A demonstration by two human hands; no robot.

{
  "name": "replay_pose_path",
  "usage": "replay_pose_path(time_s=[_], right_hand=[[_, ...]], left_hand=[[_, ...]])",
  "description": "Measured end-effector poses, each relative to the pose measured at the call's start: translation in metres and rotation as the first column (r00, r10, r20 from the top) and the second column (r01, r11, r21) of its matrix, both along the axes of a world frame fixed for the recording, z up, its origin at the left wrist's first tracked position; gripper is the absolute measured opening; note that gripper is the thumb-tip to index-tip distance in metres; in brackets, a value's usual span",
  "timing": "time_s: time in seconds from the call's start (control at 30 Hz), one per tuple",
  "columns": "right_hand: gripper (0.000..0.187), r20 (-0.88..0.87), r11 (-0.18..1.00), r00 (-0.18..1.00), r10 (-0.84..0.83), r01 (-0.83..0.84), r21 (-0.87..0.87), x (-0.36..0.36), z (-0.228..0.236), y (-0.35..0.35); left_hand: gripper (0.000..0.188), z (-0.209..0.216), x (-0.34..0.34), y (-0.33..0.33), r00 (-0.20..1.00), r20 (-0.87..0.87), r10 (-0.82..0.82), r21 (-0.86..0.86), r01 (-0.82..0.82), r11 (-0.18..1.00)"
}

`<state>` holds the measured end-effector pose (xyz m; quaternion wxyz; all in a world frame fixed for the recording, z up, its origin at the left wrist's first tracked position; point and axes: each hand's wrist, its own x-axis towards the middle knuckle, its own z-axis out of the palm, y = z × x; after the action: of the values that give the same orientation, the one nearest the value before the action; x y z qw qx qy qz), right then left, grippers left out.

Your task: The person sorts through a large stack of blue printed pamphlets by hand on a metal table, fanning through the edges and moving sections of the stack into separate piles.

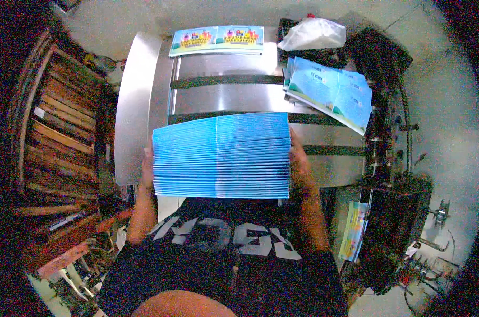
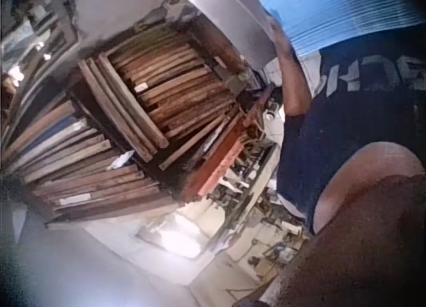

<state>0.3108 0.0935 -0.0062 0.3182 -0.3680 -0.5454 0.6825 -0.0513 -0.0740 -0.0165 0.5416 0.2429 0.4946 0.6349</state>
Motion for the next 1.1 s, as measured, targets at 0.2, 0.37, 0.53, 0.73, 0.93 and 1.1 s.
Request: replay_pose_path(time_s=[0.2,0.37,0.53,0.73,0.93,1.1], right_hand=[[0.081,0.559,0.337,0.764,-0.321,-0.459,0.822,-0.017,0.097,-0.043],[0.093,0.808,0.369,0.498,-0.315,-0.721,0.587,-0.031,0.123,-0.047],[0.09,0.864,0.334,0.441,-0.243,-0.798,0.501,-0.043,0.088,-0.022],[0.083,0.129,0.977,0.988,-0.084,0.057,0.205,-0.028,-0.002,0.073],[0.095,-0.154,0.999,0.988,0.017,-0.012,0.031,-0.003,0.0,-0.036],[0.087,-0.214,0.979,0.956,-0.2,0.184,-0.092,-0.014,0.013,-0.04]], left_hand=[[0.048,0.001,0.003,0.006,0.983,0.157,0.093,-0.05,-0.086,0.995],[0.043,0.008,0.006,0.005,0.999,0.038,0.004,-0.022,-0.003,1.0],[0.043,0.007,-0.001,0.003,0.997,-0.064,-0.043,0.015,0.044,0.999],[0.043,0.004,-0.001,0.004,0.994,-0.021,-0.107,-0.03,0.106,0.994],[0.058,-0.005,0.015,-0.02,0.995,-0.091,-0.041,0.114,0.051,0.992],[0.07,0.022,0.024,-0.006,0.971,0.227,0.075,0.176,-0.116,0.978]])
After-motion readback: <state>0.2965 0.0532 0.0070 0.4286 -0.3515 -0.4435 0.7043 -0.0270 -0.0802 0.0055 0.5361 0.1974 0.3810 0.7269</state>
